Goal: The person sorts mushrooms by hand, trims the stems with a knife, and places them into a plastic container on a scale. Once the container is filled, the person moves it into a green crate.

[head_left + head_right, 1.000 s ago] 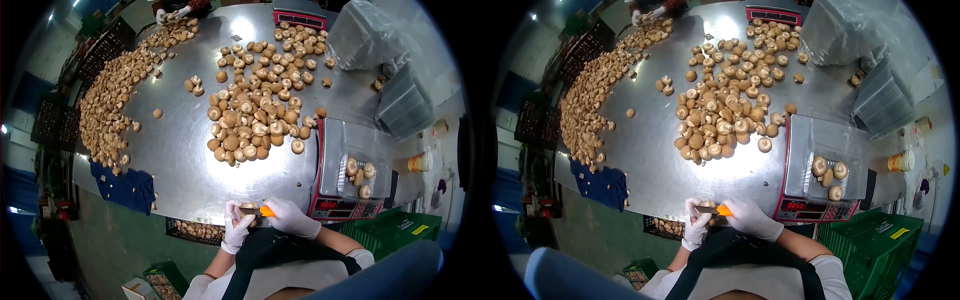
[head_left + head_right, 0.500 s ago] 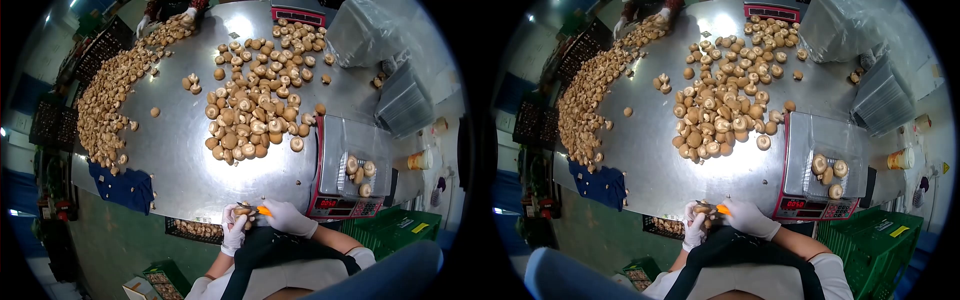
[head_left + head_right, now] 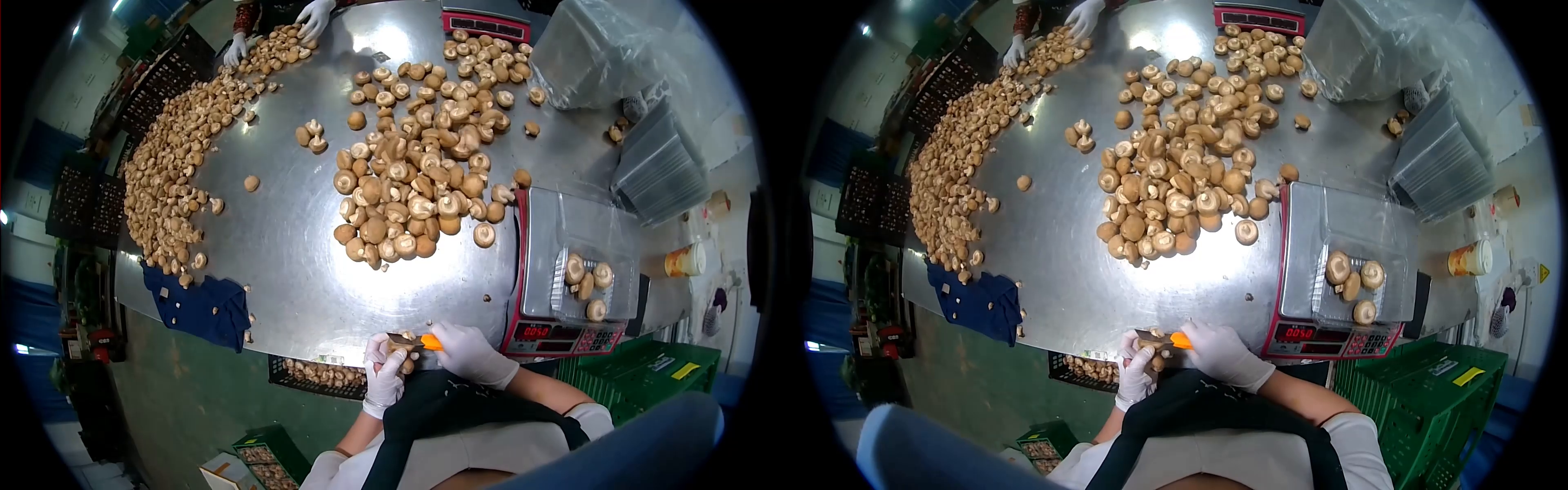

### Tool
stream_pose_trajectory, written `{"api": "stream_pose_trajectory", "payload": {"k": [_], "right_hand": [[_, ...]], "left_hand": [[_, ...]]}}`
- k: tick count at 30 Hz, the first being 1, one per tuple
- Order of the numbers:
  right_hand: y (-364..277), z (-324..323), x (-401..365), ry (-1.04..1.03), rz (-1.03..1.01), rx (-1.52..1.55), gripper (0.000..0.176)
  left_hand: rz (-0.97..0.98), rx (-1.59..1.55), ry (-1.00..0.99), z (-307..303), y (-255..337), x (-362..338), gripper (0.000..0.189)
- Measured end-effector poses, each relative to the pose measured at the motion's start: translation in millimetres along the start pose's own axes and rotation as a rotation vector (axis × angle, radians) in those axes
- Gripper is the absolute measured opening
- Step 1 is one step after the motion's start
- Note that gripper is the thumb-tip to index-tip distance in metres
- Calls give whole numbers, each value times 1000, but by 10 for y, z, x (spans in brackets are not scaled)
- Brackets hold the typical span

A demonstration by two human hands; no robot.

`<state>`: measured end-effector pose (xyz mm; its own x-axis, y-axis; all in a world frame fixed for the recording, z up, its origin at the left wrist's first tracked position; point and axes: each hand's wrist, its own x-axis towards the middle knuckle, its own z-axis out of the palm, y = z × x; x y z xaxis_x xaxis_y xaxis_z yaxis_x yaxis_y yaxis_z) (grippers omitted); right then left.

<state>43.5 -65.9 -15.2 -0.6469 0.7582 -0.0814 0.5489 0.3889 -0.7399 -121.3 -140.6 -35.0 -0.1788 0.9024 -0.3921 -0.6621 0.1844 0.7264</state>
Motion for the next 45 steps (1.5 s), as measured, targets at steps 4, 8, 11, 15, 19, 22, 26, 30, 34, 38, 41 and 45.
{"api": "stream_pose_trajectory", "payload": {"k": [4, 8, 11, 15, 19, 22, 26, 30, 34, 38, 41, 45], "right_hand": [[239, 40, -76, -164, 336, 30, 19], [245, 14, -187, -114, 267, 119, 17], [133, -64, -120, 9, 159, 219, 21], [-157, -150, 20, 90, -94, 362, 35], [-86, 0, 57, 74, -78, 403, 38], [-49, 0, 21, -65, 327, 1003, 27], [83, -95, 30, -159, 505, 1183, 24], [-18, -114, 71, -249, 537, 1246, 22], [-77, 10, 74, 166, 135, 614, 25], [-90, -176, 28, 221, -235, 10, 30], [-128, -147, 38, 192, -235, -63, 32], [-153, -131, 39, 173, -203, -108, 31]], "left_hand": [[245, 170, 85, 90, 230, -19, 38], [253, 218, 67, 40, 326, -18, 46], [203, 100, 38, 114, 281, 1, 46], [55, -134, 99, 294, 79, 78, 44], [-28, -214, 35, 373, 47, 91, 41], [19, -385, 27, 205, 178, 180, 46], [-10, -245, -164, 42, 349, 75, 49], [-15, 477, -274, 141, 257, 16, 58], [-99, 323, -126, 148, 215, 43, 45], [-127, 272, -96, 50, 215, 66, 36], [-83, 359, -109, 64, 232, 41, 35], [-83, 345, -92, 71, 251, -6, 36]]}}
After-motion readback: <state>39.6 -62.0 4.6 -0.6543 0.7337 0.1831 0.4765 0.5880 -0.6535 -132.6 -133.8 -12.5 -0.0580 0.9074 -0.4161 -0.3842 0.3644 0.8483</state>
